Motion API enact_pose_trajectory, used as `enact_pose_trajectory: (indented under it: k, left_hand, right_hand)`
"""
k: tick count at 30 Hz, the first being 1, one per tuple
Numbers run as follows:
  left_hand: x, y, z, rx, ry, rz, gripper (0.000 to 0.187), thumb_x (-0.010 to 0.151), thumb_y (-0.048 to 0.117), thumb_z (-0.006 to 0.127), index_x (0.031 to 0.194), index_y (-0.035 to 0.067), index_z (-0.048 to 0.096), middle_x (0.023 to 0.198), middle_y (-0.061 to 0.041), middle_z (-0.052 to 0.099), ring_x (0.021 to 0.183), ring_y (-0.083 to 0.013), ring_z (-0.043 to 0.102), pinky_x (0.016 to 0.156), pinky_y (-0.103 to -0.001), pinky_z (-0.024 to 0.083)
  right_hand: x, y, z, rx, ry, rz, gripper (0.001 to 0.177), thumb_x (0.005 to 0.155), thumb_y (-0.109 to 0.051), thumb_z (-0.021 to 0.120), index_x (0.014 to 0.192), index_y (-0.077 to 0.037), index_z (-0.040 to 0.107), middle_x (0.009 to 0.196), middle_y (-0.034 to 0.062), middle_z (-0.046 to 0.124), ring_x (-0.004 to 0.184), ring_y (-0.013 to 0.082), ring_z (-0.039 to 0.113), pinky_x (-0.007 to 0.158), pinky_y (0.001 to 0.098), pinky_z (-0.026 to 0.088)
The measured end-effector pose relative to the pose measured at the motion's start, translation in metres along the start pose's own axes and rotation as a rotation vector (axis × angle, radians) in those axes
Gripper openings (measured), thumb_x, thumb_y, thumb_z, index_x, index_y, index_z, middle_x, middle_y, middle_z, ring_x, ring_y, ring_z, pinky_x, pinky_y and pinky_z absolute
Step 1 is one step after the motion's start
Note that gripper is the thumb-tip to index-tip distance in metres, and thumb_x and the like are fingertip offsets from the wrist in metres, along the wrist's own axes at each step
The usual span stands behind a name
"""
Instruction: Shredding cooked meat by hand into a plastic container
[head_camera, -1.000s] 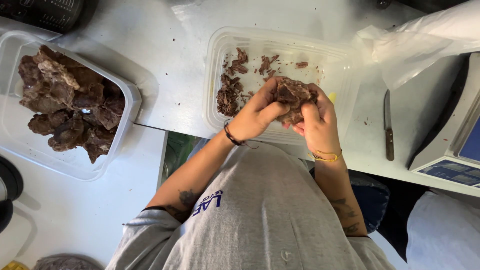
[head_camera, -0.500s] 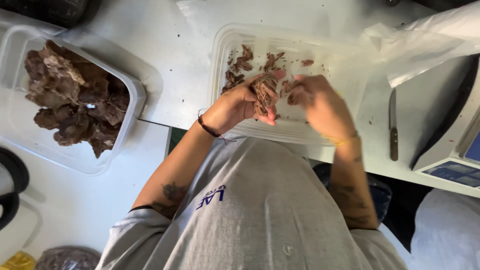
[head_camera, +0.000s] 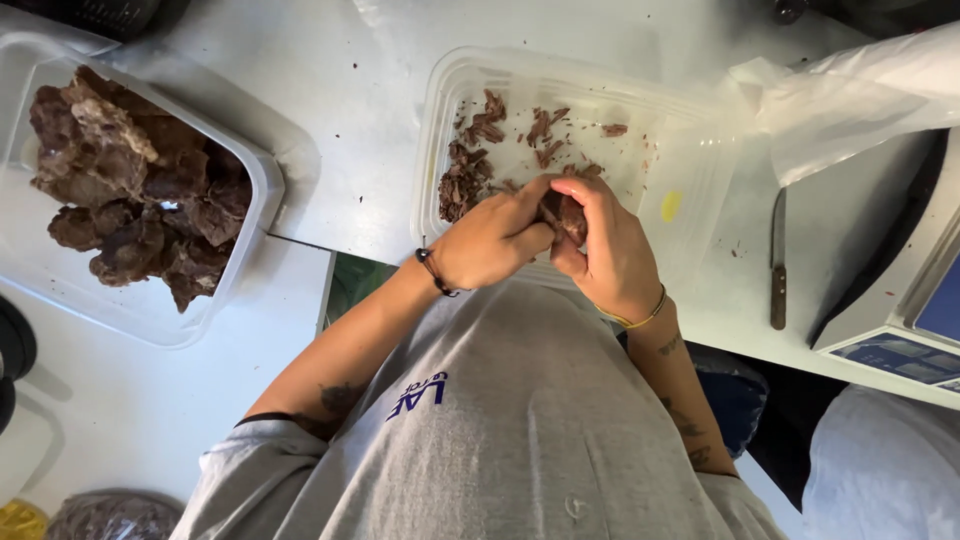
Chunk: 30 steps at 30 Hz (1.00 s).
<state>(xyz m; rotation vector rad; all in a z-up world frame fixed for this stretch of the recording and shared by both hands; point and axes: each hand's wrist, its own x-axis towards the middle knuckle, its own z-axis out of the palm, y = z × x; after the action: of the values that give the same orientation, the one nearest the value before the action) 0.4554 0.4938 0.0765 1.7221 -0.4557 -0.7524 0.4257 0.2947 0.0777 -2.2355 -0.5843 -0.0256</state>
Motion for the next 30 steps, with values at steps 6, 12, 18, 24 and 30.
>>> enact_pose_trajectory:
  k: [6, 12, 18, 24, 30]
  left_hand:
    - [-0.002, 0.011, 0.012, 0.101, 0.103, 0.110, 0.057, 0.094, 0.022, 0.049, 0.139, -0.014, 0.045, 0.068, -0.024, 0.067, 0.063, -0.0449, 0.068, 0.061, -0.055, 0.056]
    - [0.002, 0.011, 0.010, 0.000, 0.137, 0.234, 0.060, 0.088, 0.013, 0.047, 0.141, -0.014, 0.042, 0.062, -0.021, 0.063, 0.058, -0.0430, 0.065, 0.057, -0.055, 0.053]
    - [-0.006, 0.013, 0.011, -0.706, 0.068, 0.235, 0.075, 0.083, -0.003, 0.040, 0.158, 0.001, 0.038, 0.124, -0.027, 0.063, 0.085, -0.0173, 0.061, 0.071, -0.031, 0.060]
    - [0.005, -0.014, 0.013, -0.777, 0.101, 0.382, 0.074, 0.097, -0.003, 0.055, 0.164, 0.007, 0.026, 0.134, -0.022, 0.056, 0.098, -0.0160, 0.060, 0.087, -0.035, 0.056]
    - [-0.010, 0.035, -0.011, 0.060, 0.071, 0.187, 0.080, 0.102, 0.038, 0.045, 0.167, 0.022, 0.002, 0.104, -0.032, 0.074, 0.089, -0.0616, 0.065, 0.094, -0.065, 0.049]
  right_hand:
    - [-0.021, 0.023, 0.021, 0.140, 0.215, 0.089, 0.037, 0.099, -0.029, 0.053, 0.122, -0.004, 0.068, 0.079, 0.0094, 0.063, 0.059, 0.0272, 0.061, 0.052, 0.0377, 0.049]
    - [0.010, -0.002, 0.030, 0.393, 0.537, 0.224, 0.029, 0.102, -0.022, 0.050, 0.094, 0.000, 0.067, 0.062, 0.0077, 0.060, 0.058, 0.0135, 0.061, 0.049, 0.0249, 0.046]
    - [0.011, 0.031, -0.002, 0.804, 0.533, 0.495, 0.023, 0.110, -0.029, 0.042, 0.108, -0.009, 0.054, 0.071, -0.0061, 0.046, 0.047, 0.0021, 0.040, 0.042, 0.0168, 0.033]
    - [-0.003, 0.022, -0.026, 0.187, -0.006, 0.298, 0.068, 0.102, -0.001, 0.067, 0.158, 0.006, 0.029, 0.147, 0.0298, 0.034, 0.133, 0.0524, 0.047, 0.105, 0.0584, 0.045]
    - [0.006, -0.015, -0.022, 0.678, -0.046, 0.281, 0.049, 0.096, -0.012, 0.071, 0.138, 0.004, 0.052, 0.108, 0.0096, 0.055, 0.104, 0.0190, 0.062, 0.088, 0.0429, 0.058]
